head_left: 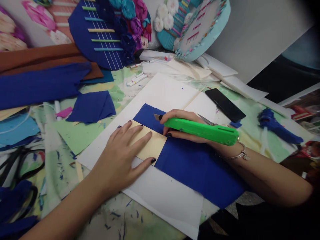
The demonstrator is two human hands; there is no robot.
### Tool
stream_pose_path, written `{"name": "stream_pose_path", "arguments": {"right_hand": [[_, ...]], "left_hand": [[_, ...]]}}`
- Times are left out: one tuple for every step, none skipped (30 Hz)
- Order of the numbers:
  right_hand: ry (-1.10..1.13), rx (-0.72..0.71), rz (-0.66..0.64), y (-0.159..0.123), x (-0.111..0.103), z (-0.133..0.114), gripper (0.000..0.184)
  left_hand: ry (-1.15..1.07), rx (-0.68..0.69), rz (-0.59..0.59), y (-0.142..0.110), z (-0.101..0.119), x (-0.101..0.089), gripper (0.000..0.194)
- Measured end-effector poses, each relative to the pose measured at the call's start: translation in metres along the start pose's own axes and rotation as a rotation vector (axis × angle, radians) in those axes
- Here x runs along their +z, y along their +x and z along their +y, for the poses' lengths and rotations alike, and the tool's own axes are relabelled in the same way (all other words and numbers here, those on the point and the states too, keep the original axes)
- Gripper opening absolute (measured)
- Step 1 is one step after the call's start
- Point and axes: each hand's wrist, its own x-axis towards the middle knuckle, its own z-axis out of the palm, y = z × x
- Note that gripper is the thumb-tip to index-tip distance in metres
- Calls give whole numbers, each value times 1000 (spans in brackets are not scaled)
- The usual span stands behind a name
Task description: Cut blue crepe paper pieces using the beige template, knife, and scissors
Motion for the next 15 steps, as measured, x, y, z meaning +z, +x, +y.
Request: {"name": "stream_pose_path", "arguments": {"right_hand": [[-12, -5, -7, 0, 0, 1, 28], [-22, -10, -12, -1, 0, 1, 28], [-31, -12, -16, -1, 1, 1, 28], [-39, -16, -22, -1, 1, 1, 27], [-52, -16, -28, -1, 2, 0, 26], [-64, -15, -34, 0, 2, -2, 25], [-74, -15, -39, 0, 3, -4, 25], [-82, -13, -43, 1, 3, -6, 24], [-88, -7, -46, 1, 3, -7, 24], [-91, -2, -47, 1, 3, -9, 25], [-93, 4, -50, 2, 3, -10, 25], [-96, 8, -53, 2, 3, -10, 25], [-97, 13, -55, 2, 3, -10, 25], [-95, 13, -54, 2, 3, -9, 25], [-91, 9, -50, 1, 3, -8, 25]], "left_hand": [[2, -1, 0, 0, 0, 0, 55], [4, -1, 2, 0, 0, 0, 54], [5, 0, 3, 0, 0, 0, 54], [5, 1, 4, 0, 0, 0, 54], [6, 2, 6, 0, -1, 0, 53], [6, 3, 6, 0, -1, 1, 53], [6, 3, 6, 0, -1, 0, 53], [6, 4, 4, 0, -1, 0, 54], [7, 5, 3, 0, -1, 0, 54], [7, 7, 3, 0, -1, 0, 54], [7, 9, 2, 0, -1, 0, 54], [7, 9, 1, 0, -1, 0, 54], [7, 8, 2, 0, -1, 0, 54], [7, 7, 4, 0, 0, 0, 53], [7, 5, 6, 0, 0, 0, 53]]}}
